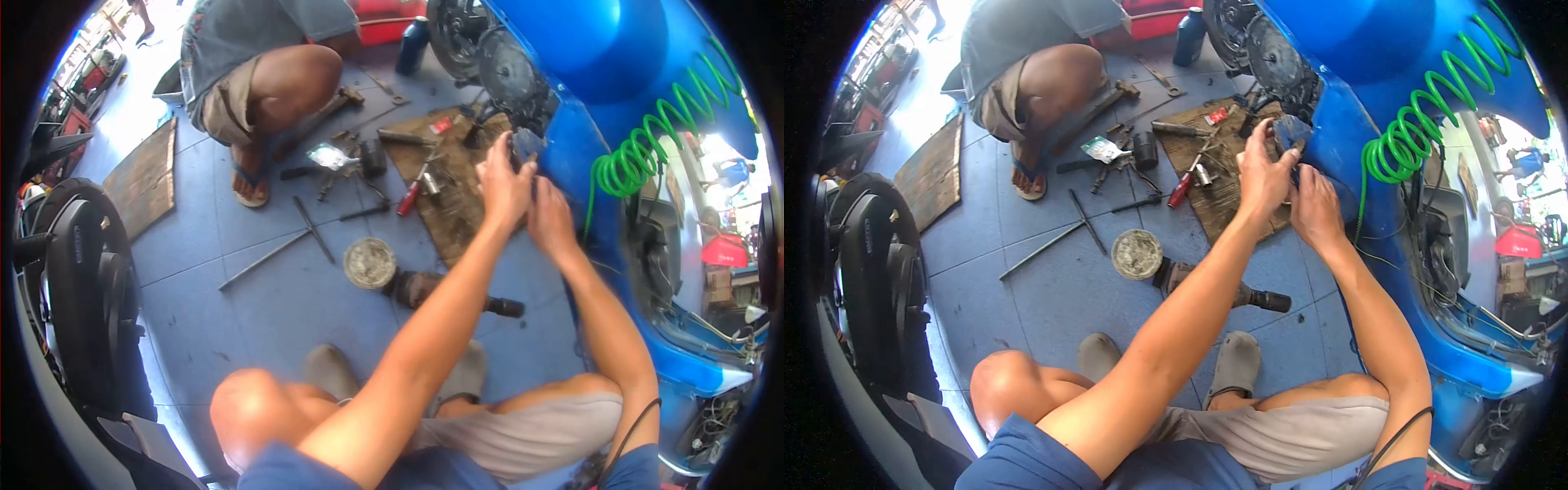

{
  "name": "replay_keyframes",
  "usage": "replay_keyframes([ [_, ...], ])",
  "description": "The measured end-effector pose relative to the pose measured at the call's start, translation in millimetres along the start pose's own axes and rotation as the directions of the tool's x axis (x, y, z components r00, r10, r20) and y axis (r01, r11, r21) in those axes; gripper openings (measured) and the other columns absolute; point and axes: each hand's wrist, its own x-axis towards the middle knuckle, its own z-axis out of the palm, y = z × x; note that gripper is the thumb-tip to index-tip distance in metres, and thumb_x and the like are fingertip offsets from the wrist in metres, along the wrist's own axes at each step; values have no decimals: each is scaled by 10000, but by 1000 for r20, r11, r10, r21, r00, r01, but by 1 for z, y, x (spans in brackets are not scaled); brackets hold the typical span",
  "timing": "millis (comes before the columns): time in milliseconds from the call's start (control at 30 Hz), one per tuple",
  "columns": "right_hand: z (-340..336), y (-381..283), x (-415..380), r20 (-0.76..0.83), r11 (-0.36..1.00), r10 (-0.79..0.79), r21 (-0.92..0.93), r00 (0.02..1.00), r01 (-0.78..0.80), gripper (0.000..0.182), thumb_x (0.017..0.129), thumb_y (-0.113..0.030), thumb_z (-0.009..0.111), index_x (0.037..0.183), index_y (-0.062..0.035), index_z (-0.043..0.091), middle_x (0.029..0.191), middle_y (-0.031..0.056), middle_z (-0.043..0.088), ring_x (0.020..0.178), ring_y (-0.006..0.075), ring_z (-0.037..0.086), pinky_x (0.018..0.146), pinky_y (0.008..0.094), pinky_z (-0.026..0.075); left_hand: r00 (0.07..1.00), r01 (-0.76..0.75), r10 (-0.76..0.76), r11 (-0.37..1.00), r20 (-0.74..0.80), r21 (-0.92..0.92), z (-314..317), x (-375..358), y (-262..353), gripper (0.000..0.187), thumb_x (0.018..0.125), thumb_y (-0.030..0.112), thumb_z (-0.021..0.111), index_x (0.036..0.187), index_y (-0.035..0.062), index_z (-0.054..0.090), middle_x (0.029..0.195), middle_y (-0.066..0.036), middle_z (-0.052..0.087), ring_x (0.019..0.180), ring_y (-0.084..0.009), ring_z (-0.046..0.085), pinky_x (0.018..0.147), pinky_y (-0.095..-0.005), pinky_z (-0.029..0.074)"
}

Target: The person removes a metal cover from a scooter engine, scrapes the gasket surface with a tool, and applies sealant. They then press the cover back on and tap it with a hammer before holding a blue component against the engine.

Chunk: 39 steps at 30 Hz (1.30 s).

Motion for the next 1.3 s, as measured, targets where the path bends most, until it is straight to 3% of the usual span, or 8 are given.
replay_keyframes([
  [67,-1,-3,0,-23,1000,-8,-11,1000,8,288,945,-88,607,1178,48,509,1081,294,629,1053,479,610,907,542,478,1000,3,-3,1000,-3,-12,0,-1,1,673,890,203,764,1504,173,491,1481,-77,558,1353,-358,456,1150,-554,318],
  [133,-3,-5,1,-14,1000,-1,-4,1000,1,268,938,-83,617,1150,39,508,1048,282,631,1029,474,614,892,539,480,1000,-11,12,1000,-21,9,0,0,3,682,867,187,783,1487,122,508,1418,-169,590,1337,-364,468,1133,-453,389],
  [367,-3,-5,3,-27,1000,-18,20,999,18,222,936,-79,622,1083,25,493,975,273,620,973,479,610,854,550,474,1000,-13,13,1000,-20,10,0,1,-1,668,863,219,787,1470,119,524,1419,-164,595,1325,-368,478,1132,-456,386],
  [933,-3,-4,2,-15,1000,-6,2,1000,6,259,931,-80,622,1126,34,496,1019,275,619,1009,479,612,880,549,479,1000,8,-8,1000,2,12,-2,1,3,685,862,210,783,1485,126,511,1430,-163,589,1344,-372,467,1140,-463,387],
  [1000,-3,-5,2,-14,1000,-4,2,1000,4,257,930,-80,622,1122,33,495,1017,275,620,1008,477,613,880,549,480,999,34,-33,999,32,-5,-2,2,2,665,892,213,757,1501,175,494,1481,-76,552,1363,-350,434,1155,-546,305],
  [1233,-3,-3,3,-13,1000,-8,13,1000,8,254,926,-76,631,1111,28,491,997,269,620,995,480,611,873,552,477,998,47,-47,999,38,-16,-3,0,5,665,893,212,755,1503,176,492,1475,-79,557,1362,-349,434,1154,-542,306],
  [1300,-3,-3,3,-6,1000,-4,17,1000,4,257,926,-74,634,1113,27,490,994,268,619,993,481,611,870,553,476,1000,21,-21,1000,9,-13,-3,0,5,691,862,190,780,1490,108,504,1434,-167,588,1358,-363,457,1140,-467,387],
])
